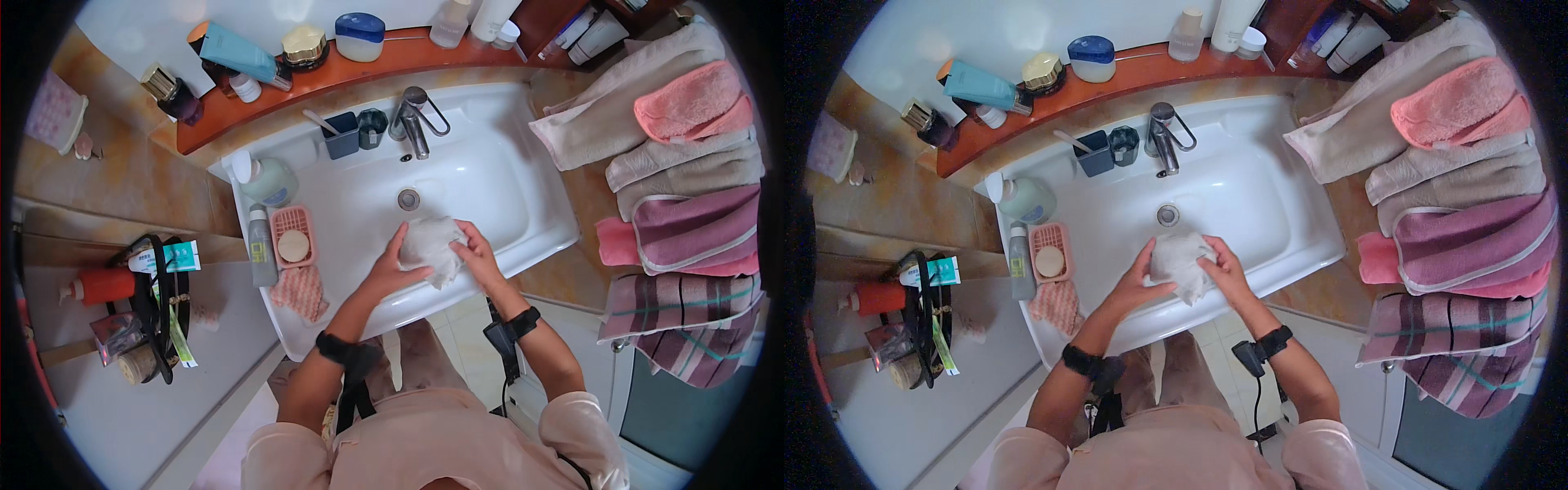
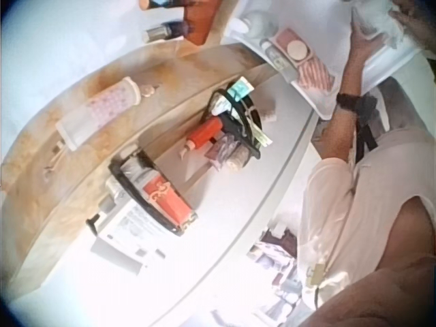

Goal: The person cleans a bathroom sink using a white cloth and bar soap. They rub the cloth with soap, wipe the basin and faucet, rinse the cloth under running water, and continue wiping the sink surface until the end of the clip.

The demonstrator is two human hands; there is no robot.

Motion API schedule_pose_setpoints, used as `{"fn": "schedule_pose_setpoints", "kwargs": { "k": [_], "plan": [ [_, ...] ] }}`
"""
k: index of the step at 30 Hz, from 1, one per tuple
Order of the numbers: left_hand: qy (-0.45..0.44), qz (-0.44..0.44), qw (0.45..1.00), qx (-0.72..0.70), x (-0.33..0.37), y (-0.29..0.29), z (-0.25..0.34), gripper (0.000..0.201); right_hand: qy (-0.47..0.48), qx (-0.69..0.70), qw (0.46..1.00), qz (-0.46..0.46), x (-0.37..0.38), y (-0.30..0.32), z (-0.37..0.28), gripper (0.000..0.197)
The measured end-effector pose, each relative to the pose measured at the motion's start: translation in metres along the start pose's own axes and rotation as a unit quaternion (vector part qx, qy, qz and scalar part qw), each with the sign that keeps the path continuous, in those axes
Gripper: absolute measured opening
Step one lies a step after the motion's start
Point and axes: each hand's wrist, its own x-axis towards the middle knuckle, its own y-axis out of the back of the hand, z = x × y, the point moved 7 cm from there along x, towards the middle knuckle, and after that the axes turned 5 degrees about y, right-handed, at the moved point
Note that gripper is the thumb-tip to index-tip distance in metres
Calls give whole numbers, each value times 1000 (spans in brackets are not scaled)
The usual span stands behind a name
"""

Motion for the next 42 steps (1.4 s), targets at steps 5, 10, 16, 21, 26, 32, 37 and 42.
{"fn": "schedule_pose_setpoints", "kwargs": {
  "k": [5, 10, 16, 21, 26, 32, 37, 42],
  "plan": [
    [115, 81, 944, -299, 30, -22, -41, 67, 10, 71, 995, -64, -3, -34, -3, 45],
    [120, 85, 924, -351, 24, -19, -53, 39, 40, -4, 996, -81, -4, -29, 4, 45],
    [93, 138, 970, -177, 20, 18, -45, 39, 23, -186, 982, -10, 27, 14, 12, 25],
    [98, 165, 981, -12, 10, 56, -51, 41, 90, -221, 970, -36, 63, 21, 18, 17],
    [107, 178, 964, 165, 5, 75, -66, 55, 32, -276, 956, -94, 91, 13, 47, 22],
    [145, 203, 955, 158, -5, 81, -80, 49, 8, -559, 768, -314, 117, -27, 111, 35],
    [122, 220, 954, 163, -8, 84, -81, 47, 33, -599, 738, -309, 138, -38, 140, 44],
    [136, 211, 958, 140, -7, 86, -85, 47, 30, -592, 740, -318, 138, -40, 143, 50]
  ]
}}
